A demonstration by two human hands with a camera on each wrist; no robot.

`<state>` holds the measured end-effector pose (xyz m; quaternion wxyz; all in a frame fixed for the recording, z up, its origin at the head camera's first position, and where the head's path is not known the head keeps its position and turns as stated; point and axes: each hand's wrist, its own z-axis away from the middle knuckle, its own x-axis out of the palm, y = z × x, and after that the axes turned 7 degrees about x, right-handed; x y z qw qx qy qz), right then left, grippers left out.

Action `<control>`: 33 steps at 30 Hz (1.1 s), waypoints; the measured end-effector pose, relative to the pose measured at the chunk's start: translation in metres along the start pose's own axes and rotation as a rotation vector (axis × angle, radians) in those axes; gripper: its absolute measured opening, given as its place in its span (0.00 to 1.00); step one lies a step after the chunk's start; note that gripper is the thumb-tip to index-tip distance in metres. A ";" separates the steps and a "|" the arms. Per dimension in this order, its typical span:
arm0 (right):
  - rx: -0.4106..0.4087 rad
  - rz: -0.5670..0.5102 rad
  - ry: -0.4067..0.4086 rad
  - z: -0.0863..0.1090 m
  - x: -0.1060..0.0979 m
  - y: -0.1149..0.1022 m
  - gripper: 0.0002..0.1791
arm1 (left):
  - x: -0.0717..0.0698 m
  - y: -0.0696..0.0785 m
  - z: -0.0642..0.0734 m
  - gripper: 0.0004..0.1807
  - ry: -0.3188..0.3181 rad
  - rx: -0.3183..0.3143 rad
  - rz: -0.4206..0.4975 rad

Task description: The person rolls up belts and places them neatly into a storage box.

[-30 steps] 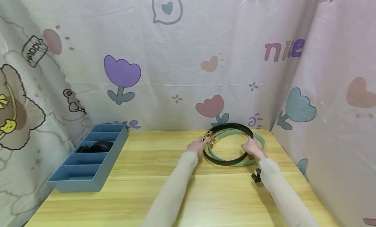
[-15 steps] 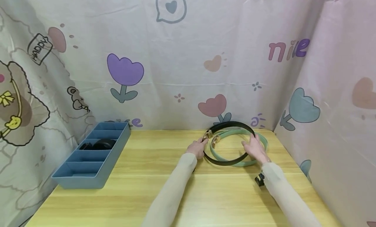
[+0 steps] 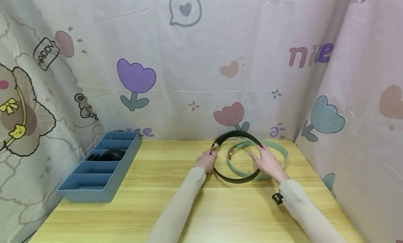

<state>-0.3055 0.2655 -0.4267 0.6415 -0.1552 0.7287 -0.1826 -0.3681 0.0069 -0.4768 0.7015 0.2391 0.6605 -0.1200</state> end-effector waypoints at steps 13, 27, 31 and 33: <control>-0.114 -0.019 -0.037 0.012 0.019 -0.033 0.39 | -0.014 -0.048 0.064 0.15 0.100 0.128 -0.018; -0.305 -0.024 -0.161 0.029 0.066 -0.073 0.37 | -0.015 -0.066 0.128 0.06 0.181 0.073 -0.041; -0.313 -0.005 -0.222 0.027 0.079 -0.078 0.38 | -0.018 -0.065 0.138 0.06 0.181 0.079 -0.072; -0.312 -0.001 -0.254 0.024 0.084 -0.078 0.38 | -0.019 -0.065 0.143 0.05 0.178 0.088 -0.080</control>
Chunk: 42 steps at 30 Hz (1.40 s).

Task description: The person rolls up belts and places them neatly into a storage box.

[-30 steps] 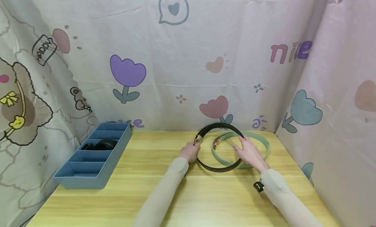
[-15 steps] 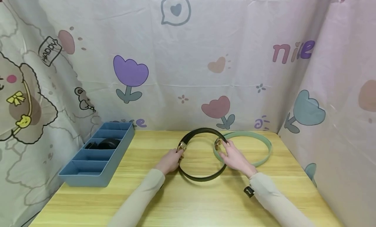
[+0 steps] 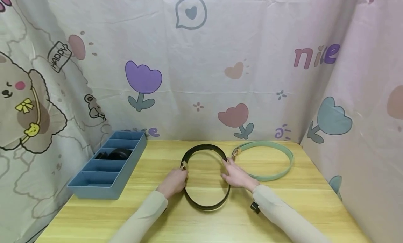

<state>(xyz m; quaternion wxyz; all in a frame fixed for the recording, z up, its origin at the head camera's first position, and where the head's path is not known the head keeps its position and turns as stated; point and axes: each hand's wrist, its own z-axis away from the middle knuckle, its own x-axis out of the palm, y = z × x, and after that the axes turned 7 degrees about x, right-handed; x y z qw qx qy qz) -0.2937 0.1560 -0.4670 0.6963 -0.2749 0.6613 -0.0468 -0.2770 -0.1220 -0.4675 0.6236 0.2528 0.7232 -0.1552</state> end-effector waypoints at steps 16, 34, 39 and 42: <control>-0.049 0.164 0.052 0.003 0.016 -0.025 0.27 | -0.006 -0.035 -0.007 0.38 -0.124 -0.087 0.286; 0.083 0.081 0.023 0.001 0.012 0.000 0.30 | -0.013 -0.037 0.000 0.23 -0.040 -0.227 0.046; 0.079 0.069 0.035 -0.003 0.008 0.002 0.28 | -0.016 -0.028 0.005 0.27 -0.059 -0.214 -0.001; 0.044 0.096 0.021 0.001 0.012 -0.005 0.27 | -0.014 -0.023 0.008 0.28 -0.071 -0.163 -0.008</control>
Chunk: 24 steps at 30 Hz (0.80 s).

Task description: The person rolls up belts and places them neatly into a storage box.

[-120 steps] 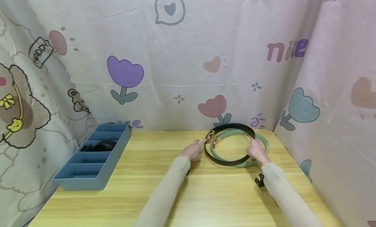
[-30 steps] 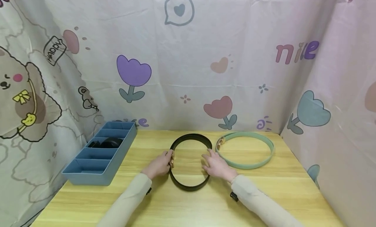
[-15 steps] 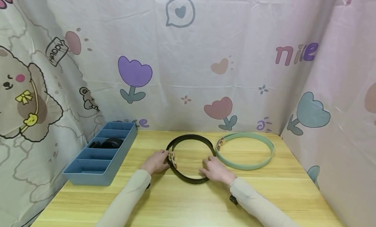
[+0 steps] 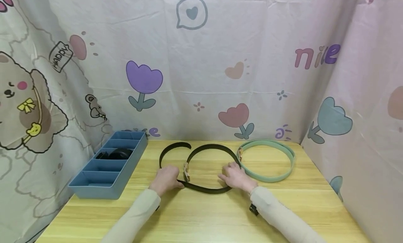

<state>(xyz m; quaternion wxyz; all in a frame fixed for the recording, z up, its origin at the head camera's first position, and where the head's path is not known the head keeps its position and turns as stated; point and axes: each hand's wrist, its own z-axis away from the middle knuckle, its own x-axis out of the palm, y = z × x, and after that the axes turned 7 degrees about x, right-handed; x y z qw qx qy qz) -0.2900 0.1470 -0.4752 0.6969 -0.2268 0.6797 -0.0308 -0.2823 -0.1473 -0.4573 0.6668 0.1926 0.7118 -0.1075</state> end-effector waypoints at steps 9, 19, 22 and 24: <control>-0.350 0.086 -0.108 0.014 0.011 -0.038 0.25 | -0.003 0.007 0.001 0.31 -0.054 0.039 0.180; -0.425 0.051 -0.097 0.004 0.007 -0.036 0.21 | -0.007 -0.036 -0.027 0.24 0.065 -0.119 0.062; -0.425 0.049 -0.131 0.003 0.008 -0.045 0.27 | -0.001 -0.050 -0.029 0.27 -0.022 -0.192 0.091; -0.421 0.064 -0.146 0.000 0.009 -0.053 0.29 | 0.001 -0.054 -0.031 0.29 -0.063 -0.212 0.106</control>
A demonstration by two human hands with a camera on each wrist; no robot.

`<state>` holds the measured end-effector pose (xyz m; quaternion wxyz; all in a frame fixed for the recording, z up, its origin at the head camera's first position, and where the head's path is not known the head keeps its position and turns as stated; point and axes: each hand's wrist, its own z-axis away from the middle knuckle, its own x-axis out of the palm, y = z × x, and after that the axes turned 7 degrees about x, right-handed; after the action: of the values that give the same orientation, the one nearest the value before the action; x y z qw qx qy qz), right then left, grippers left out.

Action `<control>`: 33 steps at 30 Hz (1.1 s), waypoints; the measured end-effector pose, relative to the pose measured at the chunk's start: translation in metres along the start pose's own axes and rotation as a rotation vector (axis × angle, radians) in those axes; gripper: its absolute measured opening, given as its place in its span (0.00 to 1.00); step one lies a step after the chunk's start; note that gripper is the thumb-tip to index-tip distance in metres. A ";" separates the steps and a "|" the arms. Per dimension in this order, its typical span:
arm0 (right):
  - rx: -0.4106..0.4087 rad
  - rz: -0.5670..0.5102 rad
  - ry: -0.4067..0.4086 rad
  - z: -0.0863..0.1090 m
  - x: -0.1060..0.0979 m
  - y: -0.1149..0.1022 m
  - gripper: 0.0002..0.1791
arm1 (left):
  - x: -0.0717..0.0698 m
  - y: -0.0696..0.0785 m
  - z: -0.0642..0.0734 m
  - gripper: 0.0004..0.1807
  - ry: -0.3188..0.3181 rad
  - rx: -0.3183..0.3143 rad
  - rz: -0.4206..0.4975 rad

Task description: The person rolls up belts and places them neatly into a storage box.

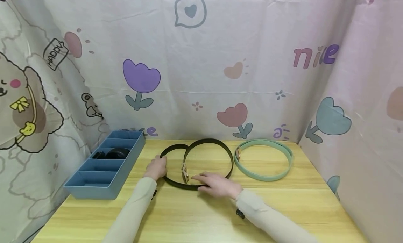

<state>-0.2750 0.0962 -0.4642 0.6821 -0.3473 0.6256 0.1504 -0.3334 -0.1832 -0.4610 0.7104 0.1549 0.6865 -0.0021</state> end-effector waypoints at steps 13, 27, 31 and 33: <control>0.039 0.120 0.094 -0.051 0.011 -0.027 0.20 | -0.001 0.004 0.003 0.20 0.024 -0.055 0.039; -0.026 0.144 0.071 0.009 -0.020 0.052 0.19 | 0.002 -0.028 0.019 0.06 0.219 -0.165 -0.027; -0.065 0.179 0.101 0.018 -0.024 0.063 0.13 | -0.002 -0.031 0.022 0.07 0.175 -0.215 -0.018; -0.076 0.184 0.136 0.018 -0.025 0.067 0.17 | -0.002 -0.031 0.023 0.15 0.125 -0.219 0.003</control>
<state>-0.3087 0.1610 -0.4598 0.6079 -0.3234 0.6934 0.2120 -0.3177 -0.2187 -0.4652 0.6790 0.0774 0.7253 0.0834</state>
